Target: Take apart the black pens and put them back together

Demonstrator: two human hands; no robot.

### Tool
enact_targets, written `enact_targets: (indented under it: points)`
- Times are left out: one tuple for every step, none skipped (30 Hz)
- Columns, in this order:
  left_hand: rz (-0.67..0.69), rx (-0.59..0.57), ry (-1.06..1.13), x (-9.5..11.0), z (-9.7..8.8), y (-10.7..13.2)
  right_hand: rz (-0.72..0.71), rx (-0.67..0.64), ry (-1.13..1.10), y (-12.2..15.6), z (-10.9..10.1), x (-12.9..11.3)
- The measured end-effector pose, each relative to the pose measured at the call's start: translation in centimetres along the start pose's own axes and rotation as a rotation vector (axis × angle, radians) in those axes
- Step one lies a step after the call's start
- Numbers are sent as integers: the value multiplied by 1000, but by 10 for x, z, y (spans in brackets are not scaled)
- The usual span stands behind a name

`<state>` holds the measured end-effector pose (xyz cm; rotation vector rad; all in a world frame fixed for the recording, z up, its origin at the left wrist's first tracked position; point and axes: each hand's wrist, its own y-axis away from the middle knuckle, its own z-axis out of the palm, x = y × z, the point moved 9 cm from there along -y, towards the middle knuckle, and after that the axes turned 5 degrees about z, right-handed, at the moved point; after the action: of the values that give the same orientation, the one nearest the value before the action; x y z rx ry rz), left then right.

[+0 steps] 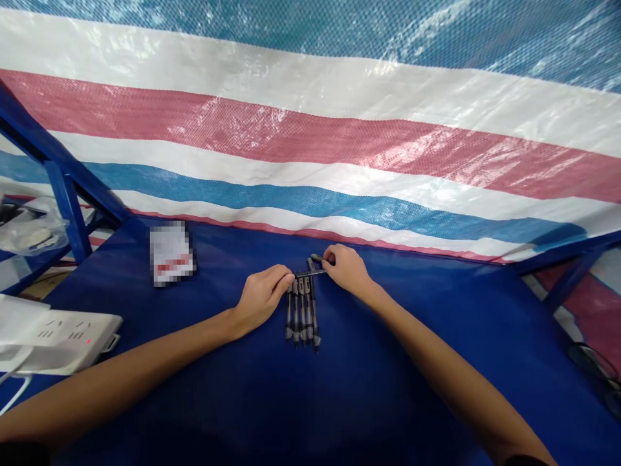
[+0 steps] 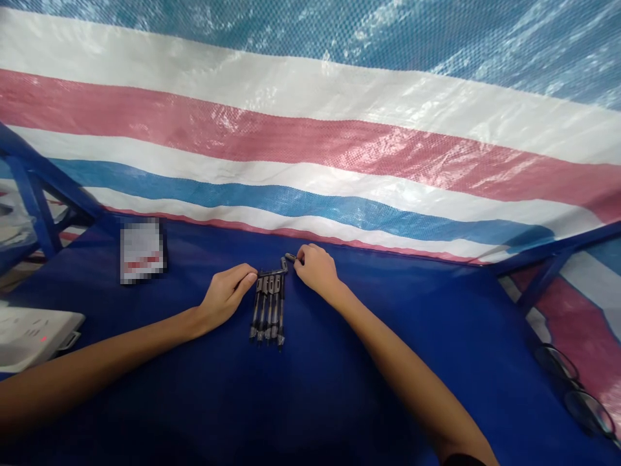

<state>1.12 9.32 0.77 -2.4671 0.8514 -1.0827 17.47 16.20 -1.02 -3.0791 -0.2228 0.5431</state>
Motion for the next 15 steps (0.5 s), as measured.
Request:
enact_targets:
  points:
    - [27,35,3,2,-2,0,11,-18,11,5,-2,3]
    - [54,70,7,3,-5,0,21,-44,27,11,-3,5]
    - [77,99,10,5,-7,0,28,-87,56,16,-2,7]
    - [94,121,13,6,-9,1,33,-130,90,21,-1,7]
    - [103,133,14,7,-10,1,34,-166,125,26,-1,7]
    - [106,138,14,7,-11,1,30,-188,152,29,0,7]
    - [105,140,15,8,-11,1,16,-193,164,31,-1,5]
    - [102,136,17,8,-11,1,-8,-187,164,33,-1,1]
    - [100,129,17,9,-11,0,-37,-175,156,34,-2,-2]
    - [98,119,16,10,-11,0,-64,-162,146,34,-2,-5]
    - [96,108,11,10,-10,0,-89,-153,139,34,-1,-8]
    - [94,102,3,11,-10,0,-109,-147,137,34,0,-10]
    - [95,100,-7,12,-10,0,-124,-143,137,34,2,-10]
    - [96,102,-18,13,-10,0,-133,-140,134,34,3,-11]
    - [96,103,-29,13,-10,-1,-138,-136,120,34,3,-10]
